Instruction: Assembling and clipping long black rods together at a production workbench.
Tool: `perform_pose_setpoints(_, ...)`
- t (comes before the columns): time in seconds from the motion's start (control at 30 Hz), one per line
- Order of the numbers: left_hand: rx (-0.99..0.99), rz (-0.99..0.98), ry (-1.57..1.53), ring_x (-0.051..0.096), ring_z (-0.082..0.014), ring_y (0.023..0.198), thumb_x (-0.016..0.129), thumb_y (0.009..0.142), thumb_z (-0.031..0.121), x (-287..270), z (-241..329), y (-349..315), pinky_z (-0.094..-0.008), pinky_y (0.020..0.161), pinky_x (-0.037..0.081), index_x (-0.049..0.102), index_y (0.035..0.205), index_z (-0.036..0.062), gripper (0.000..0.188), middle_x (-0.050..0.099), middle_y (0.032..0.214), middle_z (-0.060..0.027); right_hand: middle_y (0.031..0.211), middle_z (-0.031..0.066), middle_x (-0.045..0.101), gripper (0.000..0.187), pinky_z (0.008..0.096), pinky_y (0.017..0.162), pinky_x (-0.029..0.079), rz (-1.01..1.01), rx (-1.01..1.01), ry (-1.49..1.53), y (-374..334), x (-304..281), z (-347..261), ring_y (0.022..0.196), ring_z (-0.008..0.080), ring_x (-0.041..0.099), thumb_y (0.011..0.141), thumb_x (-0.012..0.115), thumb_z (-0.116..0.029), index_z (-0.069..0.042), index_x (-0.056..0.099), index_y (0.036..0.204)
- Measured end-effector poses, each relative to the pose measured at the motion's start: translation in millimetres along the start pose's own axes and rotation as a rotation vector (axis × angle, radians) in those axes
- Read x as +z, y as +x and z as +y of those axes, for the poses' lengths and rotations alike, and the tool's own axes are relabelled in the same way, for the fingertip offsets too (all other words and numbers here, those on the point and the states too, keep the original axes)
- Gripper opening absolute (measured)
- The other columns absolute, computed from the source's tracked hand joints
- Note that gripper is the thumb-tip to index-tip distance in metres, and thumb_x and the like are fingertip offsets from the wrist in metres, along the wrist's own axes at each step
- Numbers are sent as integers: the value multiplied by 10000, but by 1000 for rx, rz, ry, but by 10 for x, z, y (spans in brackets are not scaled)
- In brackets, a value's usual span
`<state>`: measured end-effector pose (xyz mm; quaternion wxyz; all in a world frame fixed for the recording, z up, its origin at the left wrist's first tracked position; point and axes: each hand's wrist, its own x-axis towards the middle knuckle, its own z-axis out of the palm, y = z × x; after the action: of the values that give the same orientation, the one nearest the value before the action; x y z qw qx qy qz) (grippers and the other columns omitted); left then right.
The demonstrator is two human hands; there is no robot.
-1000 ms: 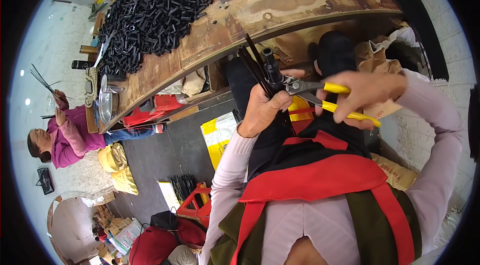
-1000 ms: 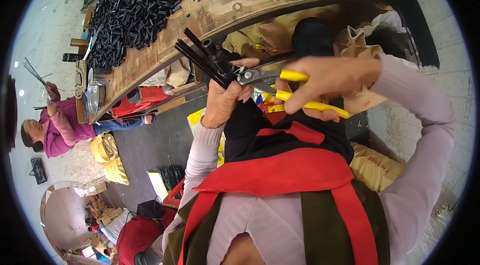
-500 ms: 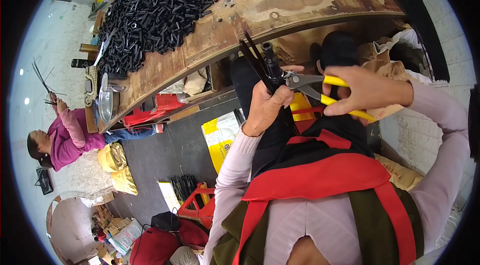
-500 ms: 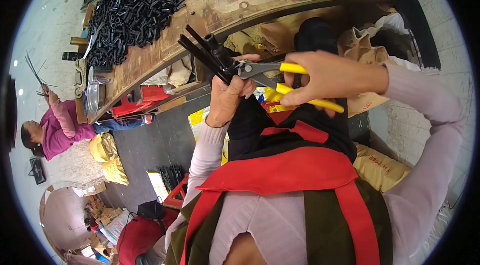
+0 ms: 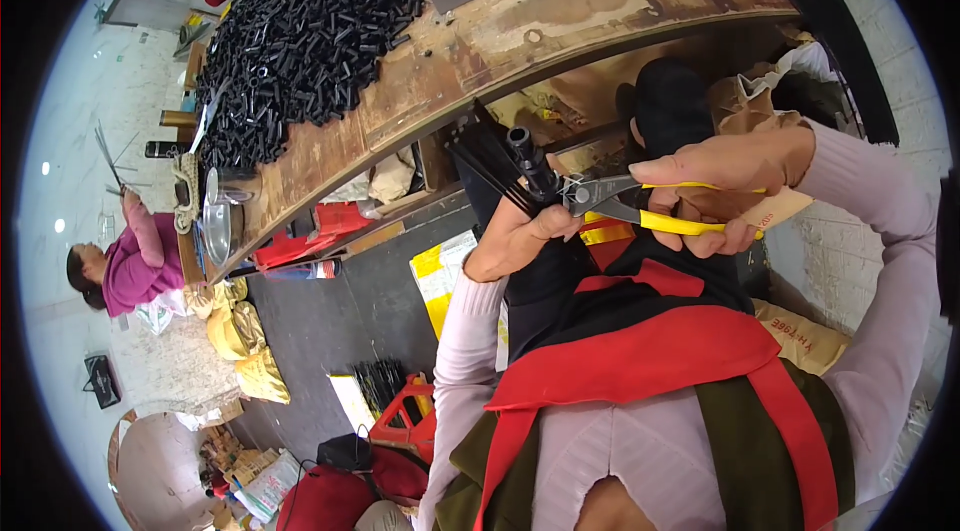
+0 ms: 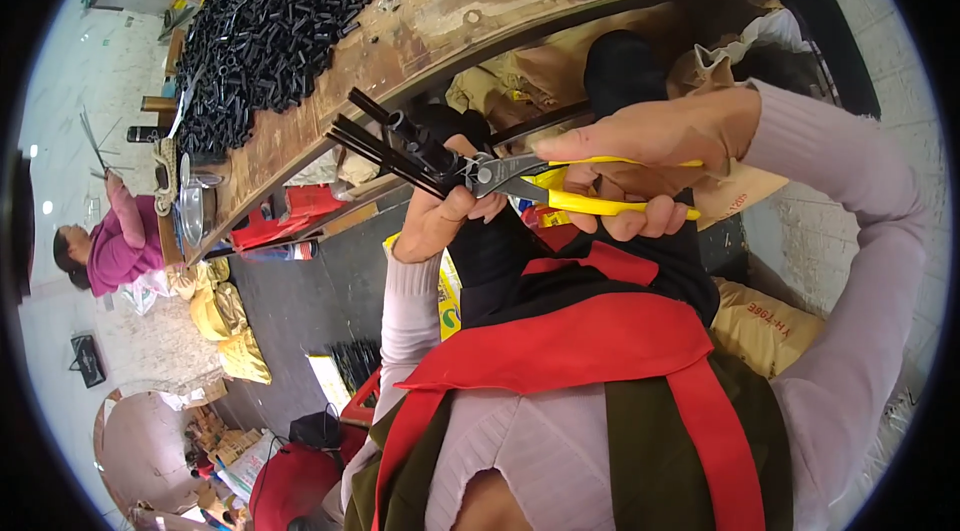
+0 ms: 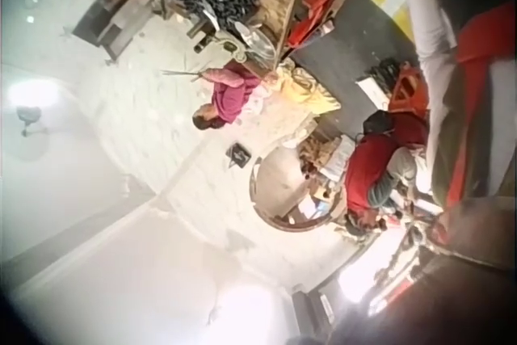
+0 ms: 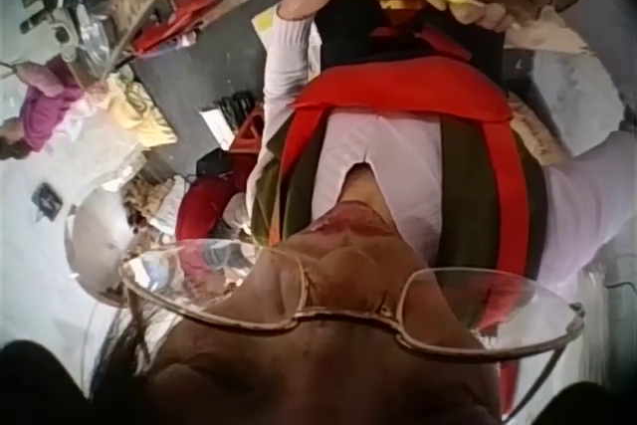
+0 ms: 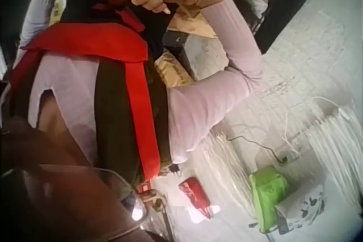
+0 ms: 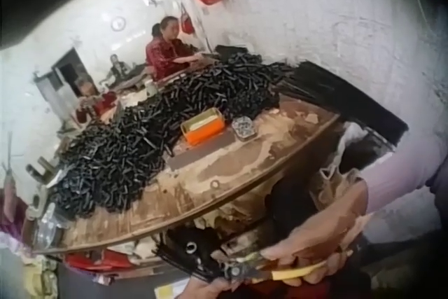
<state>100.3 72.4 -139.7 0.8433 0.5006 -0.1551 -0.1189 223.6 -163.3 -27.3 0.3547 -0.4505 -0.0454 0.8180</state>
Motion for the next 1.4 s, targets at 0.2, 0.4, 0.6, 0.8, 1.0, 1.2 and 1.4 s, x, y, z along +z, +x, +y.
perform_pose_setpoints(0.2,49,119,91,419,-105,625,622,950,340,105,29,37,-261,583,374,419,1017,49,360,453,721,-12,620,42,510,499,247,429,345,354,-505,-316,337,84,401,461,96,445,1039,354,-445,-2,537,901)
perform_pose_setpoints(0.4,9,149,198,448,-90,632,589,982,300,180,5,158,-243,582,380,517,830,33,315,488,688,12,552,80,533,616,260,402,373,356,-332,-480,-175,104,103,420,125,491,1004,362,-553,9,556,844)
perform_pose_setpoints(0.6,11,237,302,455,-76,626,579,989,271,244,-59,165,-230,568,376,535,833,29,290,498,680,20,590,92,569,537,285,415,391,495,-179,-660,-291,209,-118,426,117,502,1005,417,-477,10,557,830)
perform_pose_setpoints(0.8,65,387,162,446,-80,609,571,989,184,173,-55,155,-230,556,379,498,1030,20,185,477,701,11,725,107,636,326,285,537,457,584,-577,-611,302,-27,328,565,147,591,979,547,-308,13,606,962)
perform_pose_setpoints(1.0,147,398,0,426,-87,601,572,985,155,184,-48,139,-231,549,371,461,1051,16,190,452,717,-3,905,124,599,404,367,777,470,1027,-835,-1112,337,-28,377,836,291,590,942,569,-200,-82,546,1327)
perform_pose_setpoints(1.2,105,343,38,425,-89,592,573,985,152,158,-79,148,-234,541,370,450,998,34,171,458,713,-5,1006,108,537,561,381,843,441,1175,-853,-1344,316,-18,371,924,295,531,866,619,-98,-188,497,1406)
perform_pose_setpoints(1.4,81,348,58,425,-81,587,583,982,163,182,-57,147,-231,537,368,468,966,38,170,464,698,6,1002,105,528,587,388,846,436,1238,-908,-1450,327,-61,353,925,286,522,841,633,-95,-185,501,1406)
